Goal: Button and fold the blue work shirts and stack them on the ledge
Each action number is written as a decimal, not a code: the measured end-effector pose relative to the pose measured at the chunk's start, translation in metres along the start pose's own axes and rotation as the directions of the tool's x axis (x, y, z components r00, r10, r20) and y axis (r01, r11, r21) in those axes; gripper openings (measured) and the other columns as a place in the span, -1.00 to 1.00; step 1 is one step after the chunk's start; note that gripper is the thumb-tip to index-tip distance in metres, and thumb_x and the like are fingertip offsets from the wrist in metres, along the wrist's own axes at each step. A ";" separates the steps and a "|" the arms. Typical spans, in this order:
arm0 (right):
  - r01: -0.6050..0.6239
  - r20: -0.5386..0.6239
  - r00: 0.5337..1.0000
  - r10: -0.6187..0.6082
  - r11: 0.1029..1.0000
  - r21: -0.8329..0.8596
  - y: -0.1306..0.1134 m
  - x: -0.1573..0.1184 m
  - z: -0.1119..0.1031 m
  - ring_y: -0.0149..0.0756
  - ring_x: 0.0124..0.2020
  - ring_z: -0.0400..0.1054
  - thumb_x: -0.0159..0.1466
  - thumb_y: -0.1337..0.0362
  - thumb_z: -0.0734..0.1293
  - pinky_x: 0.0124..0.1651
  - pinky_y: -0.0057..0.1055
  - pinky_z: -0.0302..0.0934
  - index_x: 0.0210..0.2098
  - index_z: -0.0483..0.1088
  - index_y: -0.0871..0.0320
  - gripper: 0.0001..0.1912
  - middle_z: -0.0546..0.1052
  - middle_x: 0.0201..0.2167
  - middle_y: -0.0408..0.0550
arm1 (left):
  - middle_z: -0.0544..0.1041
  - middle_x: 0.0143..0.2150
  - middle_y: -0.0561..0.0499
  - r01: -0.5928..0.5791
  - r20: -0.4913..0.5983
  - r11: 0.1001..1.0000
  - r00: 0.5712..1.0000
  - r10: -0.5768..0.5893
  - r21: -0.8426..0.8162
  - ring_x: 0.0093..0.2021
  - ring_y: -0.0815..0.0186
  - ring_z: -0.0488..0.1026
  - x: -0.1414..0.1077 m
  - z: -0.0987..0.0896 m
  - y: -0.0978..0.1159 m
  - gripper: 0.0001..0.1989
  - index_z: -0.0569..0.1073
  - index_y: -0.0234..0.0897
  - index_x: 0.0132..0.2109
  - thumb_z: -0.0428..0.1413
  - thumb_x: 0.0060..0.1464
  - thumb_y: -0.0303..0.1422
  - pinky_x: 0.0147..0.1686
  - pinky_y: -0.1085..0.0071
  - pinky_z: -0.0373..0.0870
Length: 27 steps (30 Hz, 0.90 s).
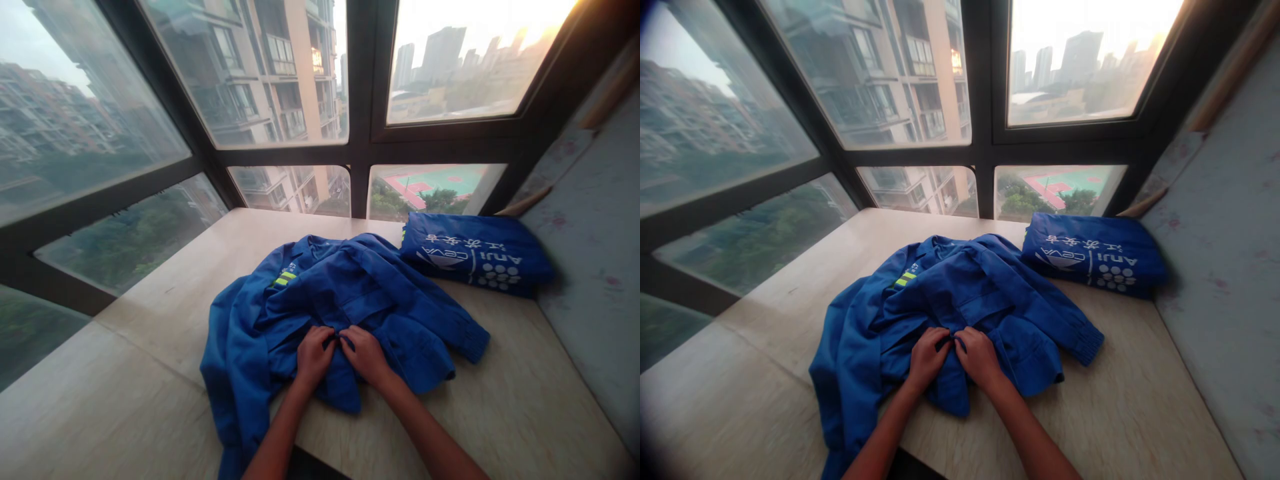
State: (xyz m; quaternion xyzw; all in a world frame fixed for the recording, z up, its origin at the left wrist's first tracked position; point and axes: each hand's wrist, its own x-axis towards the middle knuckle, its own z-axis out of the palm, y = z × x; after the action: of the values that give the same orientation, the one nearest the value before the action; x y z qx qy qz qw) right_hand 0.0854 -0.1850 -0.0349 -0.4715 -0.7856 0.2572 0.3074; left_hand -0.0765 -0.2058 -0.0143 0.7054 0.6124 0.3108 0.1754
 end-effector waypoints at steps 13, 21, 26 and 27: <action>0.059 0.129 0.989 -0.075 0.991 0.118 0.005 0.010 -0.022 -0.28 -0.20 0.47 0.25 0.35 0.31 -0.09 -0.39 0.29 -0.22 0.54 0.10 -0.83 0.59 -0.25 -0.08 | 0.60 -0.19 -0.03 -0.107 0.091 0.989 0.989 0.116 -0.101 -0.14 0.26 0.49 0.008 -0.006 -0.015 -0.80 0.57 -0.23 -0.18 0.09 0.11 -0.51 -0.11 0.32 0.44; 0.009 0.079 0.997 0.001 0.991 -0.132 -0.008 0.014 -0.008 -0.27 -0.19 0.45 0.35 0.28 0.24 -0.13 -0.42 0.25 -0.20 0.49 0.11 -0.82 0.56 -0.24 -0.06 | 0.61 -0.18 -0.05 -0.037 0.027 0.996 0.999 0.039 -0.075 -0.13 0.23 0.52 0.008 0.002 -0.020 -0.75 0.57 -0.25 -0.13 0.04 0.12 -0.53 -0.08 0.27 0.47; -0.041 0.025 0.998 0.049 0.962 -0.269 -0.014 0.012 0.004 -0.25 -0.23 0.45 0.39 0.28 0.16 -0.16 -0.40 0.25 -0.08 0.46 0.14 -0.74 0.54 -0.16 0.02 | 0.60 -0.12 -0.05 0.013 0.006 0.997 1.000 -0.012 -0.069 -0.10 0.24 0.54 0.008 0.004 -0.021 -0.64 0.50 -0.22 0.05 0.06 0.11 -0.50 -0.04 0.24 0.49; -0.044 0.021 0.998 0.052 0.959 -0.279 -0.015 0.012 0.004 -0.25 -0.24 0.45 0.40 0.28 0.15 -0.17 -0.40 0.25 -0.05 0.45 0.14 -0.73 0.54 -0.16 0.03 | 0.60 -0.11 -0.05 0.021 0.010 0.997 1.000 -0.020 -0.075 -0.11 0.25 0.55 0.008 0.004 -0.021 -0.62 0.49 -0.21 0.07 0.06 0.10 -0.50 -0.04 0.25 0.50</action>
State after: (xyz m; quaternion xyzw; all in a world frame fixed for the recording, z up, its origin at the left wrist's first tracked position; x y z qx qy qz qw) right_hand 0.0693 -0.1815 -0.0249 -0.5255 -0.8064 0.1579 0.2206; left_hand -0.0896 -0.1933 -0.0287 0.6936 0.6066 0.3283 0.2077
